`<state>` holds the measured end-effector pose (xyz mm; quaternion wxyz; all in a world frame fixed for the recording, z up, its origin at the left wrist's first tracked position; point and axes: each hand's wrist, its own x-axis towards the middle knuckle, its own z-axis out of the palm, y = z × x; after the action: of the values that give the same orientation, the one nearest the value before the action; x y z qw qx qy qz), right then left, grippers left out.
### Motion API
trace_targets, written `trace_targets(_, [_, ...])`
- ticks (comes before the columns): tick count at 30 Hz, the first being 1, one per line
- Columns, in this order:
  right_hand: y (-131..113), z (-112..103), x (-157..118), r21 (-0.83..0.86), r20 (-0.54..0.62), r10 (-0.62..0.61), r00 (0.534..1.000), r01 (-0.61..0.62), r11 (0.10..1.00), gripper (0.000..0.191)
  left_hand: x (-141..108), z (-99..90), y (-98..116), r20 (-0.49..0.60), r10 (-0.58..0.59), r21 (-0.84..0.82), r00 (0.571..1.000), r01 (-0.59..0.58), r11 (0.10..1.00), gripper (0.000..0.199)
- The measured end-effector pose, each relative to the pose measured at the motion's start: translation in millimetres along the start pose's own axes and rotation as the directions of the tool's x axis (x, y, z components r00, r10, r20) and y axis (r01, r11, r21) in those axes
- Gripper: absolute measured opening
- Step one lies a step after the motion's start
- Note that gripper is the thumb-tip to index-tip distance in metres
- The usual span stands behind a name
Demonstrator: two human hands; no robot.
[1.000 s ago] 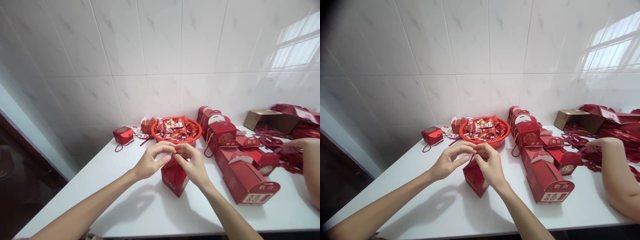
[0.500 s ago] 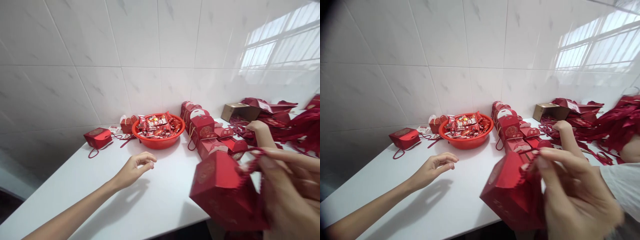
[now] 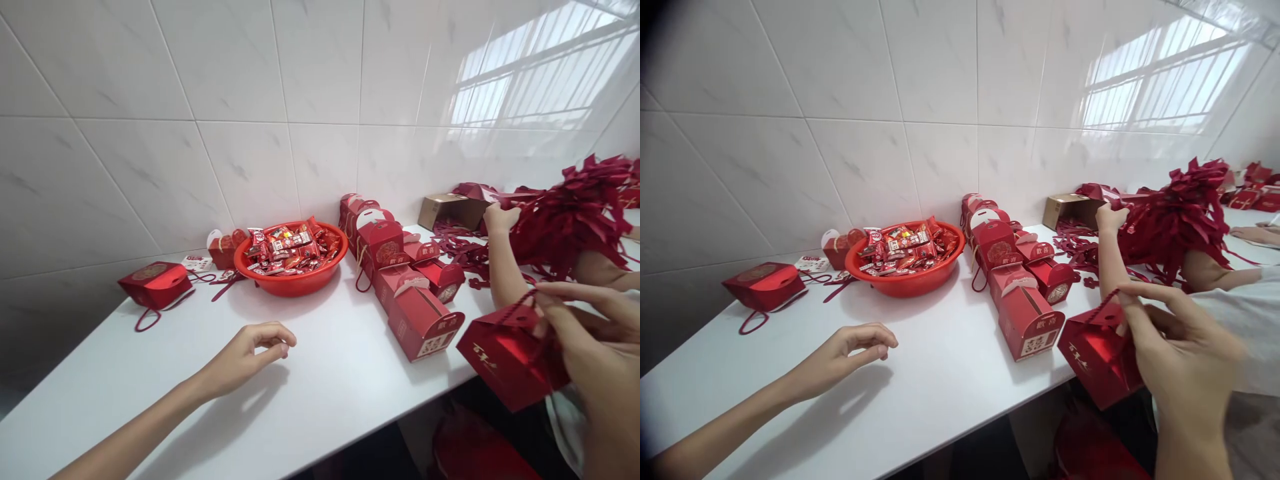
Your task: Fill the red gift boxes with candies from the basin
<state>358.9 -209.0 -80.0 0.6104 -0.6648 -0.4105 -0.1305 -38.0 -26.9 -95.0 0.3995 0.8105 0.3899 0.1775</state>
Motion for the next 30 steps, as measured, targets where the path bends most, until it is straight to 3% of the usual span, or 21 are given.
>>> trace_targets(3, [1.5, 32.4, 19.2, -0.016, -0.021, 0.038, 0.999, -0.039, 0.999, 0.021, -0.6, 0.0, -3.8, 0.021, -0.004, -0.005, 1.000, 0.004, 1.000, 0.029])
trace_targets(5, [3.3, 40.9, 24.3, -0.009, -0.034, 0.058, 0.998, -0.059, 0.998, 0.018, -0.7, 0.5, -6.5, 0.035, -0.001, -0.003, 0.999, 0.001, 1.000, 0.029])
trace_targets(13, [11.6, 29.1, 31.9, -0.013, 0.093, 0.124, 0.988, -0.123, 0.992, 0.021, 0.2, 4.3, -5.1, 0.078, -0.012, 0.013, 0.997, 0.011, 1.000, 0.028])
trace_targets(16, [14.6, 31.8, 34.6, 0.015, 0.085, 0.128, 0.988, -0.129, 0.991, 0.020, 0.6, 5.5, -3.7, 0.104, -0.012, 0.012, 0.994, 0.010, 1.000, 0.028])
trace_targets(26, [52.2, 83.7, 36.7, 0.123, -0.066, 0.077, 0.995, -0.069, 0.990, 0.025, 0.3, 6.7, -0.1, 0.111, -0.027, 0.026, 0.993, 0.025, 0.999, 0.028])
trace_targets(30, [59.2, 91.1, 42.0, -0.045, -0.004, -0.052, 0.999, 0.052, 0.998, 0.033, 0.5, 6.5, 0.3, 0.112, -0.027, 0.017, 0.993, 0.025, 1.000, 0.029])
